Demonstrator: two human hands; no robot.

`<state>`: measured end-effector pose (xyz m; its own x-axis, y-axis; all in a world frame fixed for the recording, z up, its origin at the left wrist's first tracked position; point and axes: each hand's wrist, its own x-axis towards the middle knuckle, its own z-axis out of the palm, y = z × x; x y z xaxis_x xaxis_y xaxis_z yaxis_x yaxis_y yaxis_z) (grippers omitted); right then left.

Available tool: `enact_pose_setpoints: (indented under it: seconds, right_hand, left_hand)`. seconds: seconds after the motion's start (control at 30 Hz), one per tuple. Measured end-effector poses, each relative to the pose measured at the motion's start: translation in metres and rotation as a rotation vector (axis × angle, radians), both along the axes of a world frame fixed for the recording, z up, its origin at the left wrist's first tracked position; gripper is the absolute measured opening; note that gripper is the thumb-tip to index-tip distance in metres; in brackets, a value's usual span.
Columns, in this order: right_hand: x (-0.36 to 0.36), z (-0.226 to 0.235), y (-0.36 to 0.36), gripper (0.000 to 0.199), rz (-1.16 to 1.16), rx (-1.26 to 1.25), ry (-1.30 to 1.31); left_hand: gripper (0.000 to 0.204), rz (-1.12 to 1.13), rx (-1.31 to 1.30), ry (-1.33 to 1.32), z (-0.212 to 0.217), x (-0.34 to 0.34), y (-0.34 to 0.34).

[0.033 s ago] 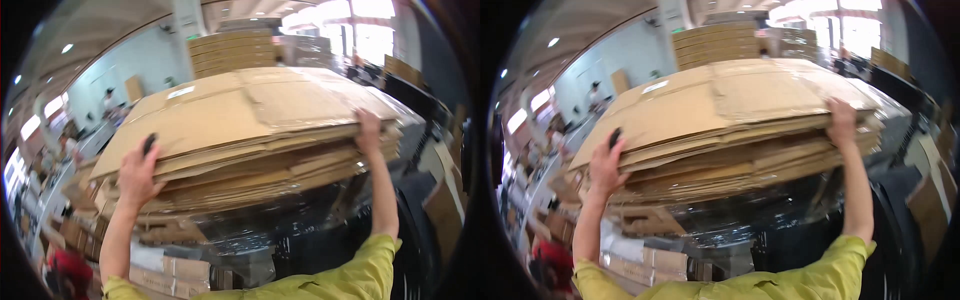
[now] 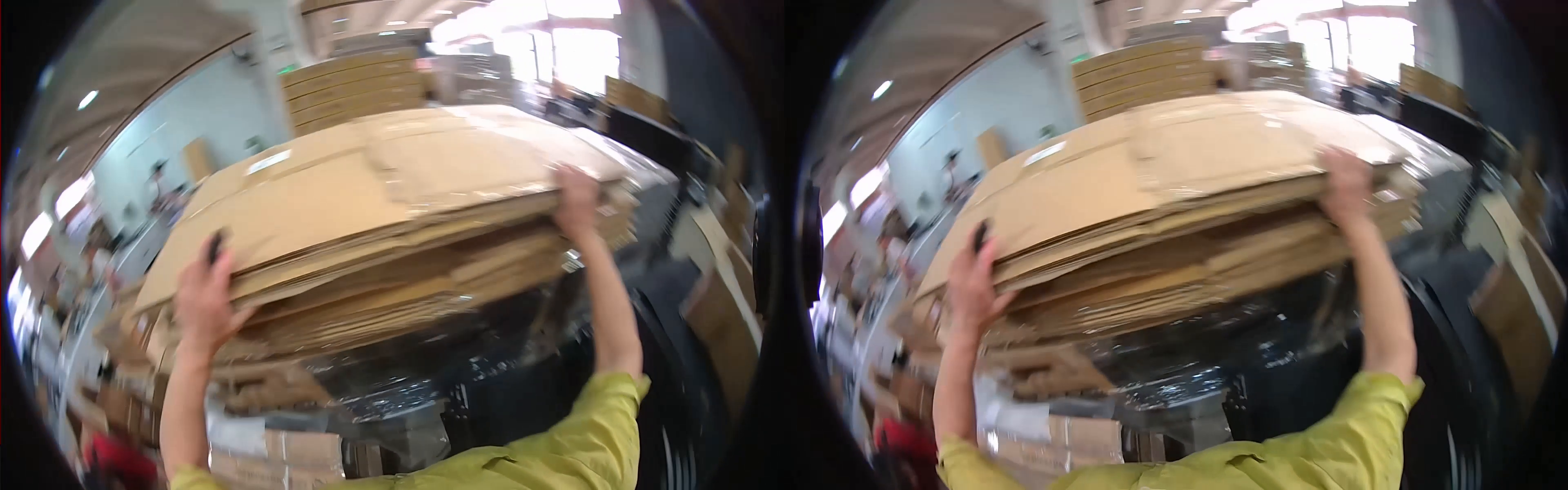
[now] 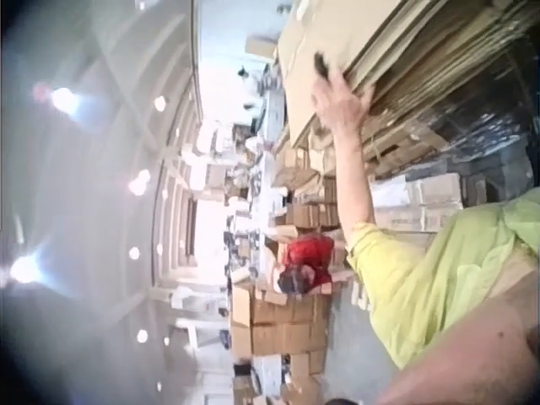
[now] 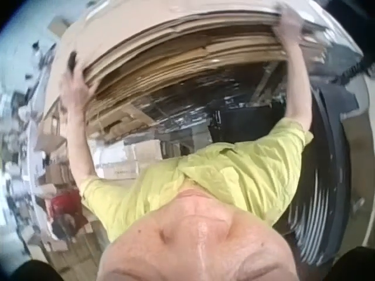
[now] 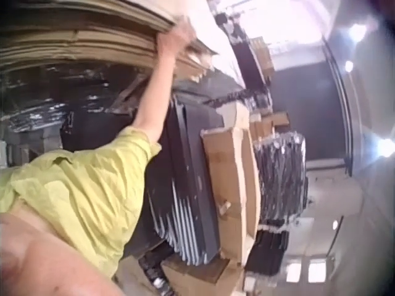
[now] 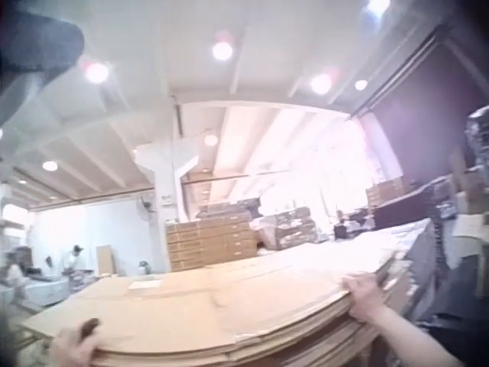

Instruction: Breaking down and flattening cardboard boxes using a utility knife in a warehouse.

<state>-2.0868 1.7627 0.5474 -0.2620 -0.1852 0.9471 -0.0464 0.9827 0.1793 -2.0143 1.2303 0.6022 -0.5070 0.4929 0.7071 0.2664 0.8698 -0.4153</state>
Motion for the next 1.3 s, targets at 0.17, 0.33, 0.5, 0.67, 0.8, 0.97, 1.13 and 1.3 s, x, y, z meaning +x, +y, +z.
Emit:
enact_pose_setpoints:
  seconds: [0.17,0.33,0.5,0.67,0.8,0.97,1.13,1.3]
  right_hand:
    - [0.031,-0.001,-0.061,0.051,0.104,-0.154,0.163]
    - [0.171,-0.095,-0.127,0.020,0.620,-0.572,-0.219]
    - [0.278,-0.185,-0.213,0.031,0.930,-1.204,-0.617]
    - [0.379,-0.224,-0.238,0.042,1.003,-1.567,-0.329]
    - [0.493,-0.207,-0.241,0.033,1.012,-1.890,-0.022]
    - [0.646,-0.208,-0.250,0.031,0.561,-1.790,0.263]
    - [0.768,-0.215,-0.259,0.021,0.535,-1.776,0.438]
    - [0.899,-0.218,-0.273,0.015,0.139,-1.828,0.705]
  left_hand:
    - [0.075,0.052,-0.017,0.181,-0.006,-0.005,-0.052]
    - [0.037,-0.713,0.694,0.048,-0.029,-0.006,-0.005]
    - [0.027,-1.294,0.570,-1.328,-0.151,0.086,0.149]
    - [0.082,-1.349,0.607,-2.290,-0.230,0.191,0.212]
    - [0.081,-1.357,0.433,-2.542,-0.228,0.286,0.251]
    - [0.066,-1.403,0.015,-2.505,-0.246,0.421,0.280]
    - [0.061,-1.469,-0.001,-2.545,-0.257,0.561,0.281]
    - [0.060,-1.492,-0.424,-2.336,-0.278,0.655,0.292]
